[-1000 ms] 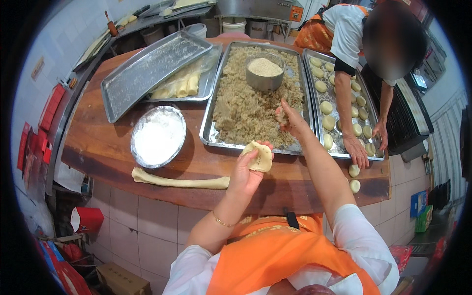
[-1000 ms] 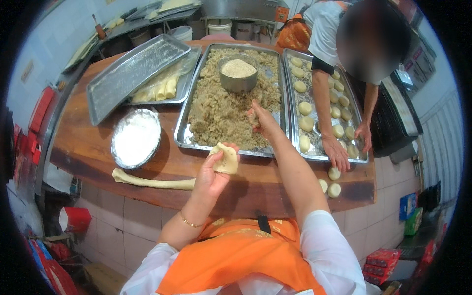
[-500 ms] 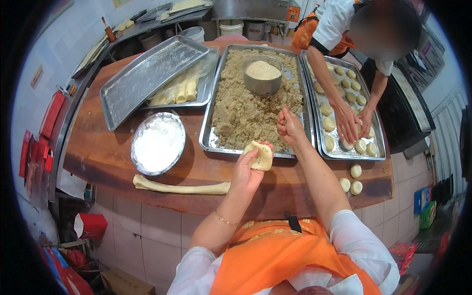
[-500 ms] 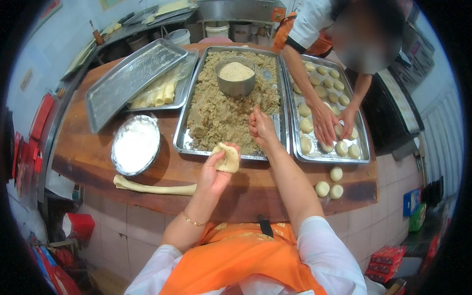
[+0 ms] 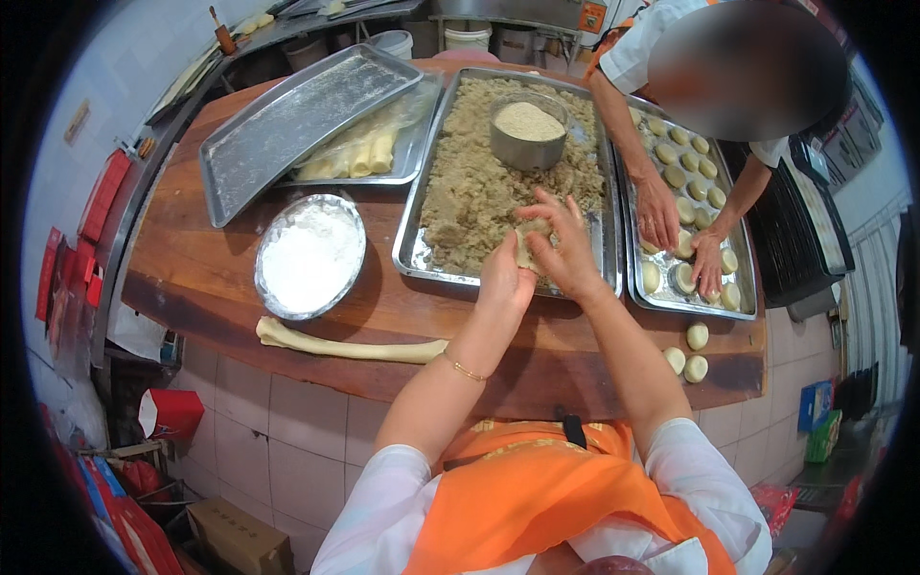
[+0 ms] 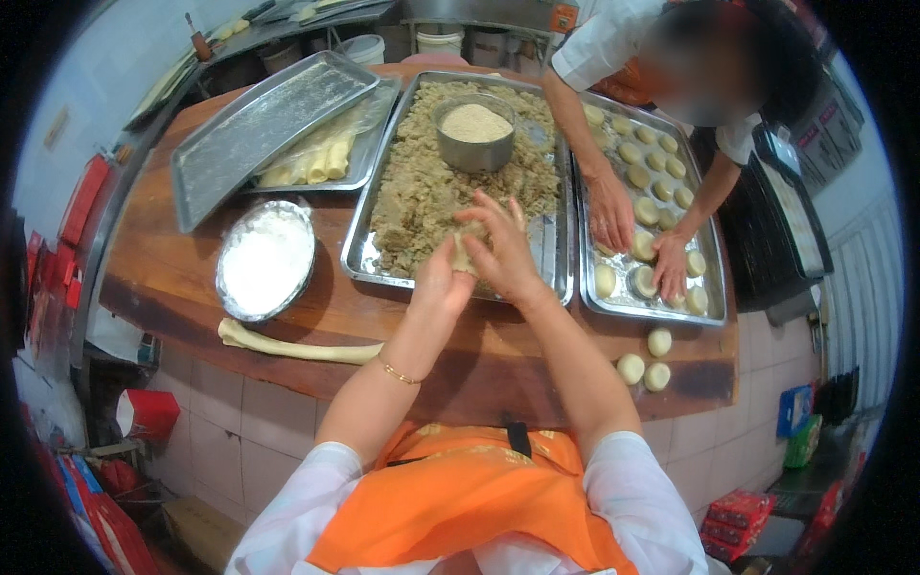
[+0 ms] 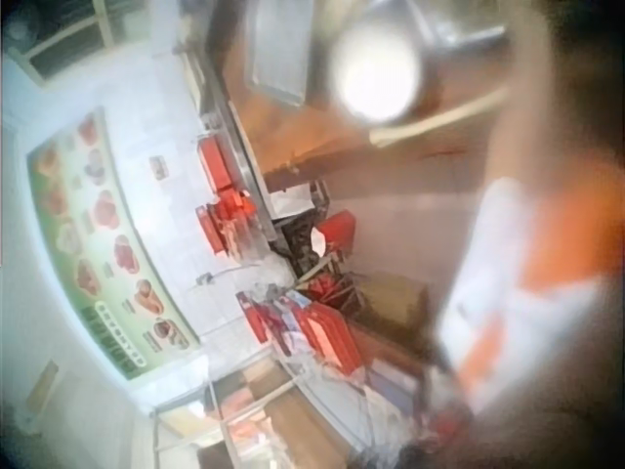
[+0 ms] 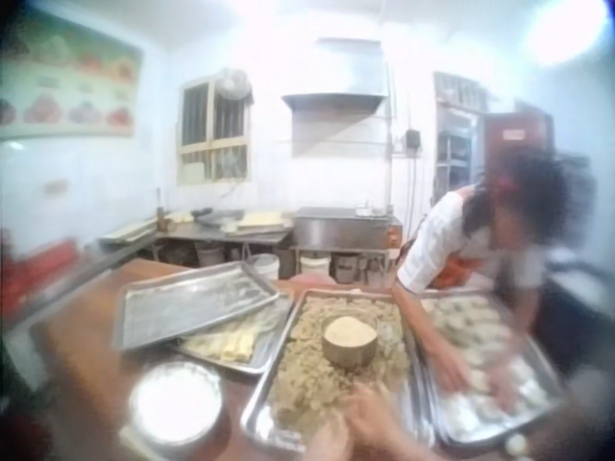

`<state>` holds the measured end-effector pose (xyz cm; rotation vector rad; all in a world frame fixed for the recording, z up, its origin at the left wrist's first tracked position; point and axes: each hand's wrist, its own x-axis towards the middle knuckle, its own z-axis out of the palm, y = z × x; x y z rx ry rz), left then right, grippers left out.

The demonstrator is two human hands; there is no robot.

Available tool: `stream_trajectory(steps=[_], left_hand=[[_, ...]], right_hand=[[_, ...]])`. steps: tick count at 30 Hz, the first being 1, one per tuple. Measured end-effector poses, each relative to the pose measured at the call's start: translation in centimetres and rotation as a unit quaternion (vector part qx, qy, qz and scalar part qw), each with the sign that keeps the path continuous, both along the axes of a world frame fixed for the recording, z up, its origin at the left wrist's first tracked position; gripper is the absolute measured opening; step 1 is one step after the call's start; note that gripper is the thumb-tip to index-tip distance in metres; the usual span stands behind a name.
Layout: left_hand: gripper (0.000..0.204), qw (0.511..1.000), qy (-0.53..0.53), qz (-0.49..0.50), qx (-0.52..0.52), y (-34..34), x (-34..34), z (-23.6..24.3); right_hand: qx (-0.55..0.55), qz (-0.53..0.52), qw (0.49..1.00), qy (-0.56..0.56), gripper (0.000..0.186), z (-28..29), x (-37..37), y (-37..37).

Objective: The person portions out dough, flattens it by hand, adds filling from a tray, and shapes the pieces into round balls before placing them onto a baking tray.

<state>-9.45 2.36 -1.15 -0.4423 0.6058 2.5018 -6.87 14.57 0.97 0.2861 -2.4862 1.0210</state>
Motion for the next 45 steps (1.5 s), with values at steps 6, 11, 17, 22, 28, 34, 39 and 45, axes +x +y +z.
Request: stream_trajectory(steps=[6, 11, 17, 22, 28, 34, 39, 45], left_hand=[[0.031, 1.0, -0.022, 0.01, 0.005, 0.1, -0.9, -1.6], [0.022, 0.99, 0.132, -0.048, -0.02, 0.4, -1.0, -3.4], [0.021, 0.991, 0.126, -0.015, -0.038, 0.5, -0.8, -4.6], [0.021, 0.982, 0.157, 0.009, -0.105, 0.8, -0.5, -4.1], [0.034, 0.975, 0.213, -0.062, 0.018, -1.2, -0.9, -1.0], [0.055, 0.991, 0.128, -0.046, 0.013, -0.1, -0.9, 2.2], [0.042, 0.994, 0.022, -0.044, 0.1, 0.3, -0.1, -2.7], [0.028, 0.989, -0.061, 0.011, 0.133, 0.4, -0.9, -2.8]], right_hand=[[0.12, -0.001, 0.991, -0.054, 0.048, 0.1, 0.7, 0.7], [-0.15, -0.039, 0.98, -0.122, 0.028, 1.0, 0.7, 0.0], [-0.121, -0.056, 0.988, -0.077, 0.027, 0.5, 1.5, -1.2], [-0.033, -0.04, 0.999, -0.002, 0.031, -0.2, 1.9, -1.3], [-0.037, -0.042, 0.998, -0.003, 0.029, 2.0, 1.9, -0.8], [-0.138, -0.035, 0.988, -0.056, 0.024, 4.4, 1.5, -1.2], [0.138, -0.027, 0.99, 0.013, 0.014, 2.3, 3.0, -3.2], [0.081, -0.055, 0.995, 0.034, 0.047, 3.5, 1.1, 0.2]])
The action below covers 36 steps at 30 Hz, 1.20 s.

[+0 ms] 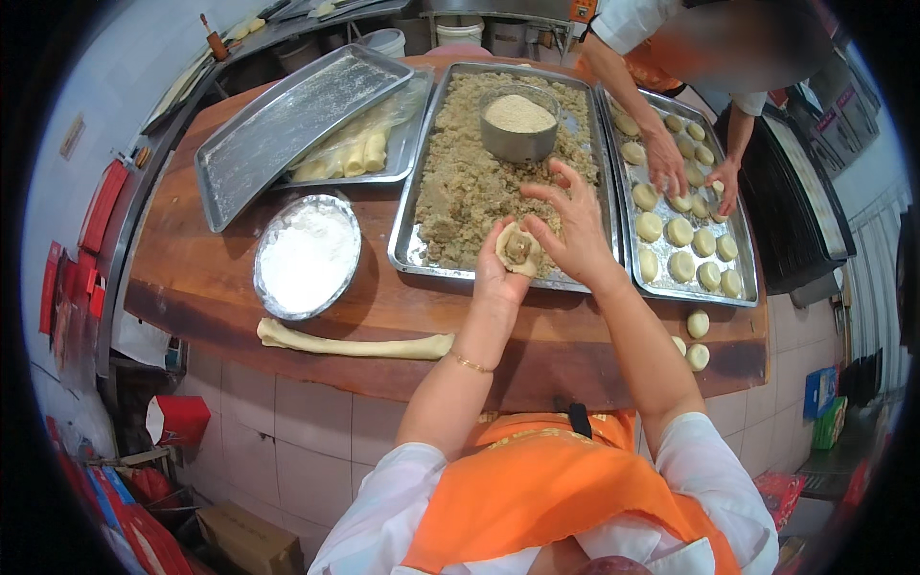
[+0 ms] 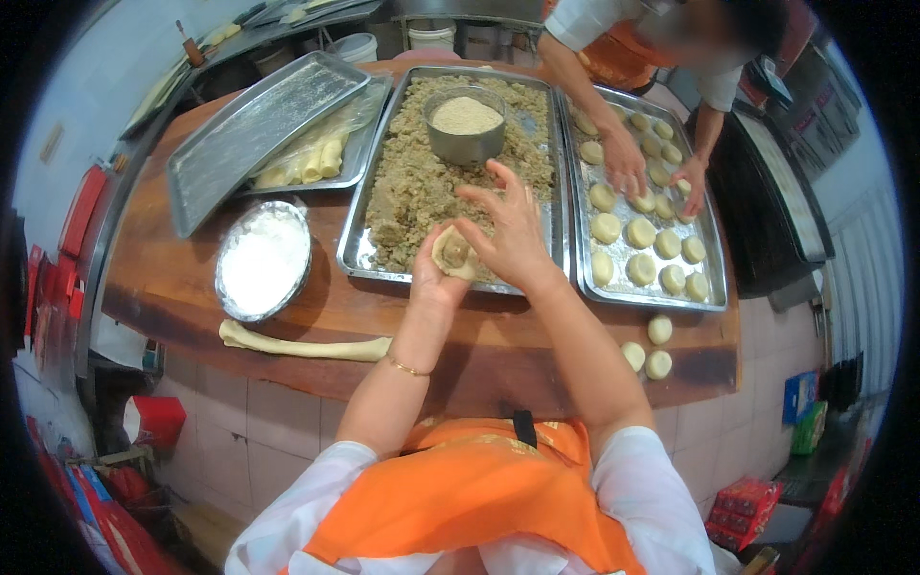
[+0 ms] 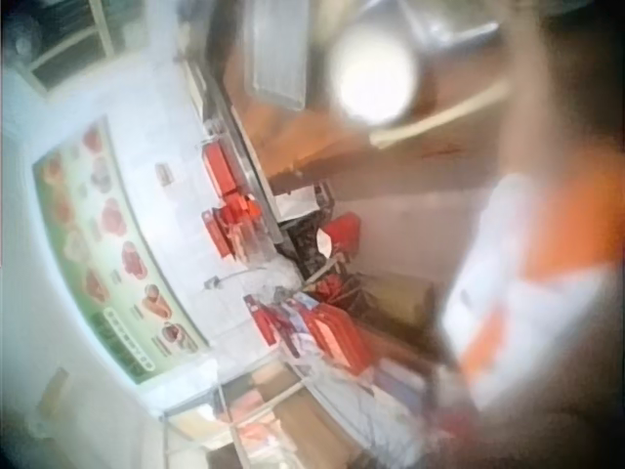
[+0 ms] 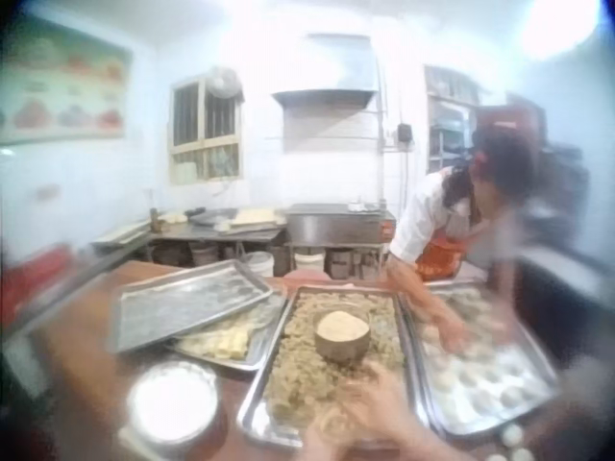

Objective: The person portions out dough, flattens it by hand, adds filling from a tray, and shapes the pieces into round balls before placing them onto a baking tray.

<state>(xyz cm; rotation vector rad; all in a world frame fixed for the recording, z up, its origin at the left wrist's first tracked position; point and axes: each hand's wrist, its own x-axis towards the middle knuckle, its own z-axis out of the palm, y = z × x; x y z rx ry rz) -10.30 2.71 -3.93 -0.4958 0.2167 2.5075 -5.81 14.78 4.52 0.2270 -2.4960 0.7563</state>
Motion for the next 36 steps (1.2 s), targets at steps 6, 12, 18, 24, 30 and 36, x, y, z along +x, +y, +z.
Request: stream_trajectory(steps=[6, 12, 18, 24, 30, 36], left_hand=[[0.025, 0.999, 0.039, -0.022, 0.011, -0.2, 0.5, -1.8], [0.03, 0.996, 0.029, -0.011, -0.081, 0.2, -0.4, -1.2], [0.036, 0.999, 0.043, 0.014, 0.0, -1.2, -0.6, 0.0], [0.04, 0.995, 0.08, -0.05, 0.04, -2.1, 0.0, -2.1], [0.029, 0.997, 0.039, -0.049, -0.046, -0.9, 0.5, -1.5], [0.02, 0.999, 0.011, 0.017, -0.025, 1.2, -0.8, -5.8]], right_hand=[[-0.397, 0.173, 0.857, -0.28, 0.084, -4.5, -0.3, -0.7], [-0.165, 0.12, 0.956, -0.209, 0.071, -6.9, -1.3, 1.5], [0.118, -0.065, 0.974, -0.182, 0.039, -3.6, -2.2, 4.6], [-0.01, -0.035, 0.996, -0.076, 0.043, -4.4, -1.6, 3.6], [-0.273, 0.147, 0.933, -0.18, 0.064, -4.9, -0.2, -0.9], [-0.211, 0.112, 0.965, -0.112, 0.063, -5.9, -0.1, -3.2]])
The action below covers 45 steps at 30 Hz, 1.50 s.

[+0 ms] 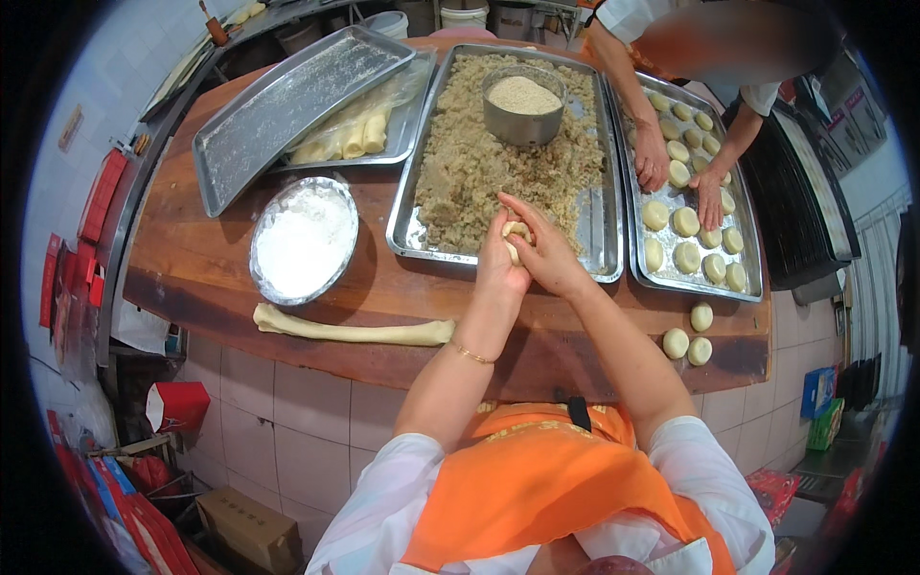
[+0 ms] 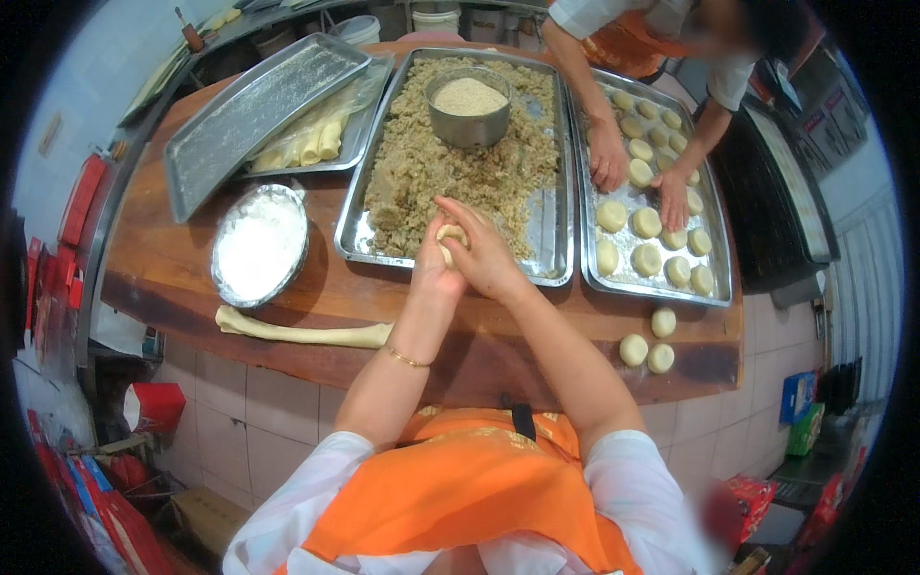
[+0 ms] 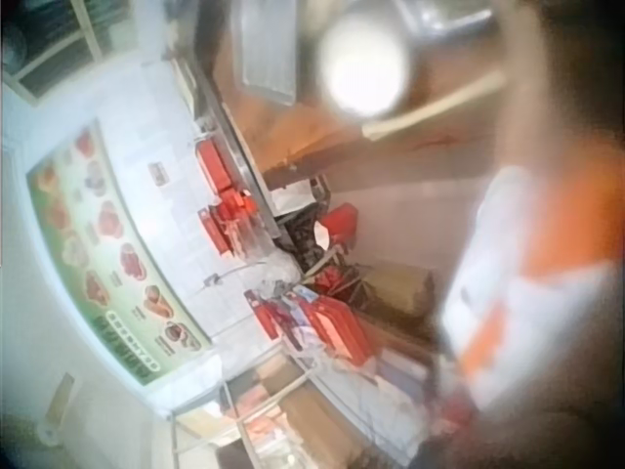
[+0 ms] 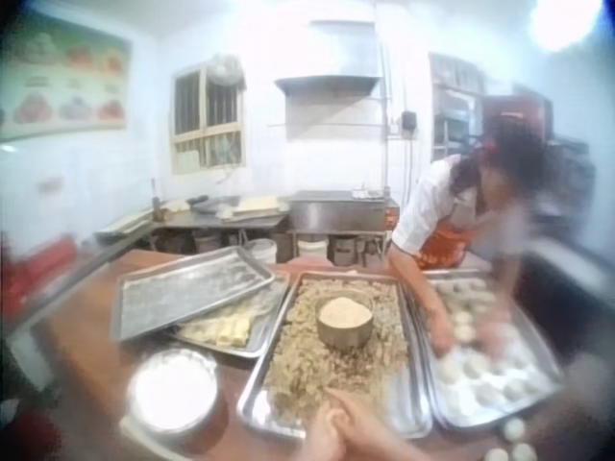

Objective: The person portions out dough, flattens it by hand, adds filling from a tray, and shapes the pieces into round balls before placing them onto a baking tray.

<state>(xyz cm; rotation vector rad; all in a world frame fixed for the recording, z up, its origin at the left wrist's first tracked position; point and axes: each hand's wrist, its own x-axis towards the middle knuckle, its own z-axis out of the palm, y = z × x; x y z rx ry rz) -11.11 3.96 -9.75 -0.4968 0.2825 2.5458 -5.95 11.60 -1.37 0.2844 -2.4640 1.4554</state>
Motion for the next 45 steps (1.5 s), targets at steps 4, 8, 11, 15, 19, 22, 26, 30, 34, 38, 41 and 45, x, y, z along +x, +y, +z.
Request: stream_trajectory(steps=[4, 8, 11, 15, 19, 22, 26, 30, 34, 38, 41, 45], left_hand=[[0.022, 0.999, -0.009, -0.035, -0.022, -2.0, 1.4, 7.1], [0.027, 0.996, 0.069, -0.054, 0.004, -2.7, 2.3, 7.1], [0.028, 0.994, 0.099, -0.029, -0.028, -2.2, 2.5, 4.9], [0.026, 0.99, 0.126, -0.023, -0.067, -2.1, 3.1, 3.7], [0.033, 0.983, 0.151, -0.057, -0.088, -2.5, 3.2, 5.5], [0.034, 0.966, 0.23, -0.063, -0.099, -4.3, 4.2, 9.6], [0.026, 0.947, 0.298, -0.039, -0.119, -4.6, 4.1, 7.7], [0.02, 0.95, 0.268, -0.037, -0.155, -4.2, 4.3, 7.3], [0.03, 0.962, 0.23, -0.078, -0.128, -4.8, 4.8, 9.5], [0.041, 0.936, 0.317, -0.096, -0.121, -6.4, 4.8, 9.1], [0.033, 0.933, 0.315, -0.088, -0.152, -6.2, 4.6, 7.5], [0.023, 0.944, 0.275, -0.064, -0.168, -5.8, 4.8, 6.7]], right_hand=[[-0.058, 0.017, 0.994, -0.093, 0.065, 0.7, 0.1, 1.2], [-0.224, 0.038, 0.962, -0.154, 0.068, 2.9, 0.8, 1.3], [-0.188, 0.058, 0.965, -0.171, 0.064, 2.6, 1.1, 1.4], [-0.132, 0.04, 0.983, -0.117, 0.059, 0.2, 1.4, 1.2], [-0.308, 0.027, 0.931, -0.193, 0.059, 1.4, 1.6, 1.3], [-0.396, 0.044, 0.893, -0.207, 0.06, 2.8, 1.7, 1.8], [-0.302, 0.062, 0.927, -0.215, 0.06, 3.5, 2.4, 0.2], [-0.318, 0.06, 0.918, -0.231, 0.059, 2.3, 2.6, -0.3], [-0.395, 0.056, 0.885, -0.241, 0.063, 3.2, 2.8, 0.0], [-0.445, 0.093, 0.859, -0.235, 0.064, 4.8, 3.1, 0.1], [-0.399, 0.08, 0.878, -0.251, 0.064, 4.0, 2.8, -1.0], [-0.318, 0.071, 0.915, -0.237, 0.058, 3.5, 3.1, -1.4]])
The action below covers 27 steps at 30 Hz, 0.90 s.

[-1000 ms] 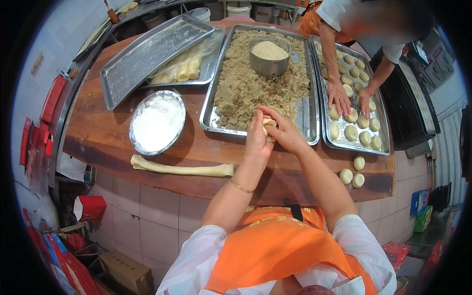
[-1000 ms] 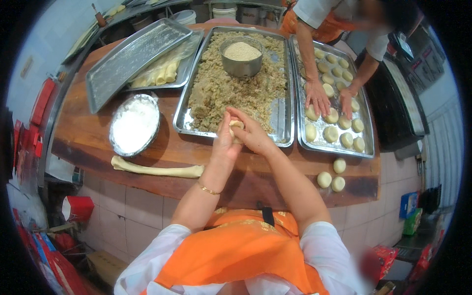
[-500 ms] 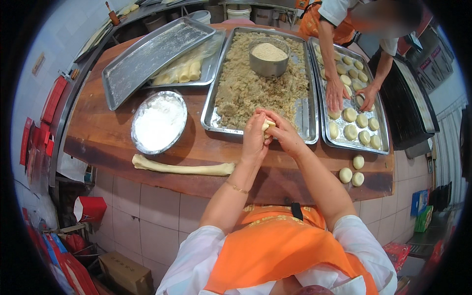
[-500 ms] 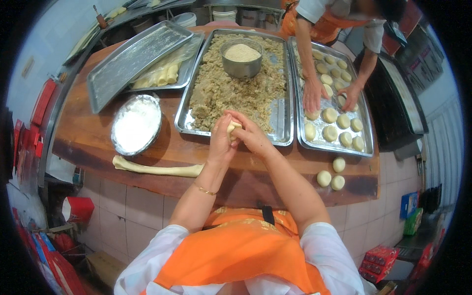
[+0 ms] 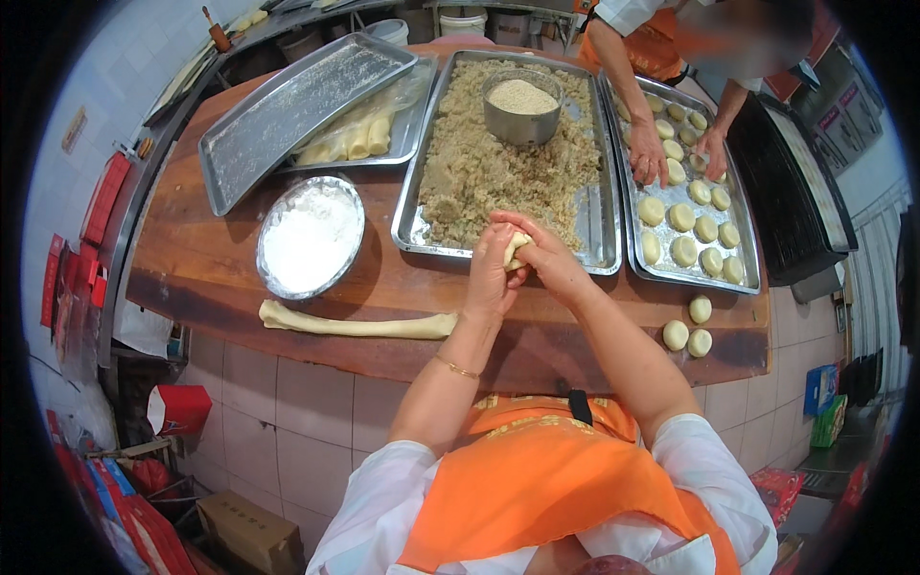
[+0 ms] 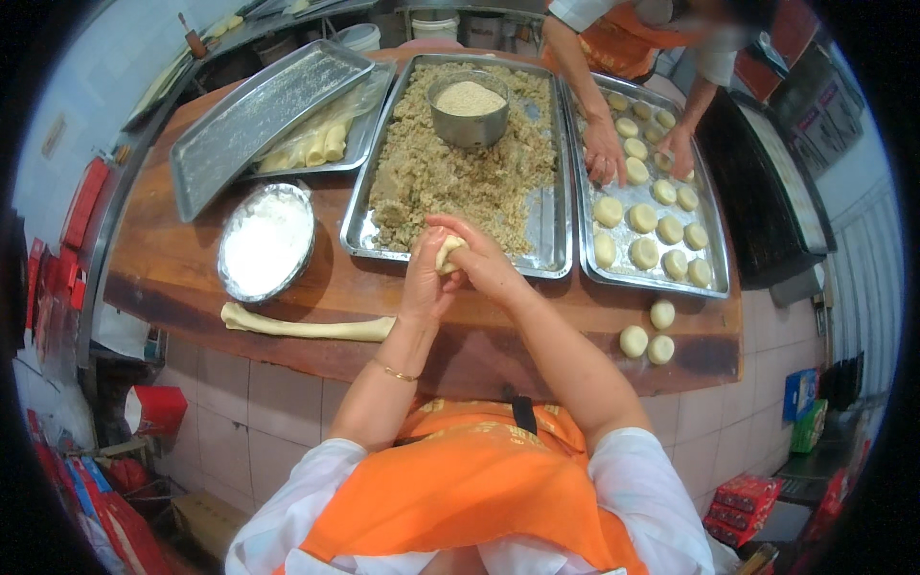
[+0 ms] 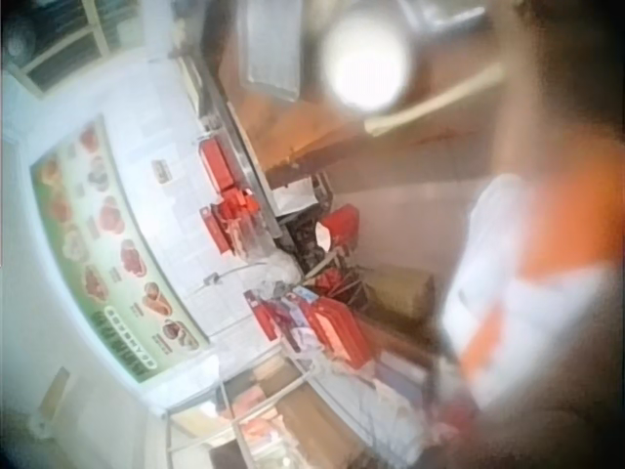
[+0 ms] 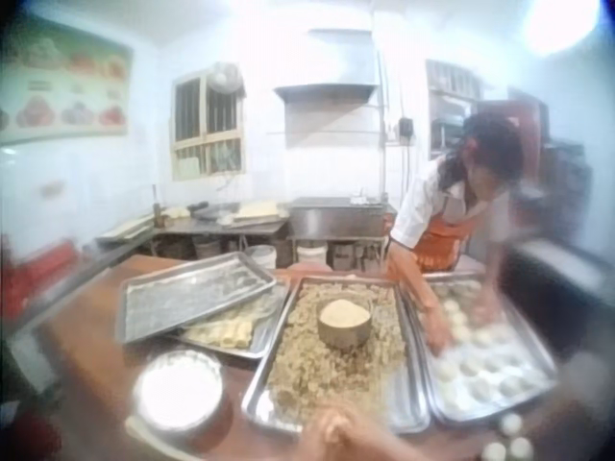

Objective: The person portions out dough, flattens it by hand, adds filling from a tray, and shapes the pieces into round balls before placing them onto a baking tray.

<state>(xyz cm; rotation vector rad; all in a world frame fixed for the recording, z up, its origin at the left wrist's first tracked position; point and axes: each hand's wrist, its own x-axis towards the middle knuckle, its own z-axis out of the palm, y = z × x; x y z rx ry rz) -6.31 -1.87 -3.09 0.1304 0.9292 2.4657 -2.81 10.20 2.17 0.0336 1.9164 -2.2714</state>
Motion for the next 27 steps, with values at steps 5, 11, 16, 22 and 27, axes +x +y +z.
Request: stream_trajectory(steps=[5, 11, 16, 22, 27], left_hand=[[0.021, 0.989, -0.123, 0.014, 0.084, 0.6, -0.6, 1.5], [0.033, 0.977, -0.181, 0.009, 0.116, 1.2, -0.7, 1.2], [0.035, 0.986, -0.132, -0.04, 0.096, 1.2, 0.0, 0.4], [0.033, 0.995, -0.092, 0.023, -0.003, 1.8, 0.8, -0.6], [0.038, 0.989, -0.12, -0.059, 0.069, 0.4, 1.6, 0.7]], right_hand=[[0.38, -0.054, 0.919, 0.094, 0.055, -0.9, -1.7, 4.5], [0.397, -0.132, 0.888, 0.192, 0.065, -0.6, -1.9, 5.8], [0.134, 0.027, 0.99, 0.044, 0.061, 0.8, -0.9, 3.5], [0.115, 0.051, 0.991, -0.037, 0.055, 0.5, 0.5, 1.1], [0.118, 0.099, 0.983, 0.101, 0.067, 0.3, 1.4, 3.3]])
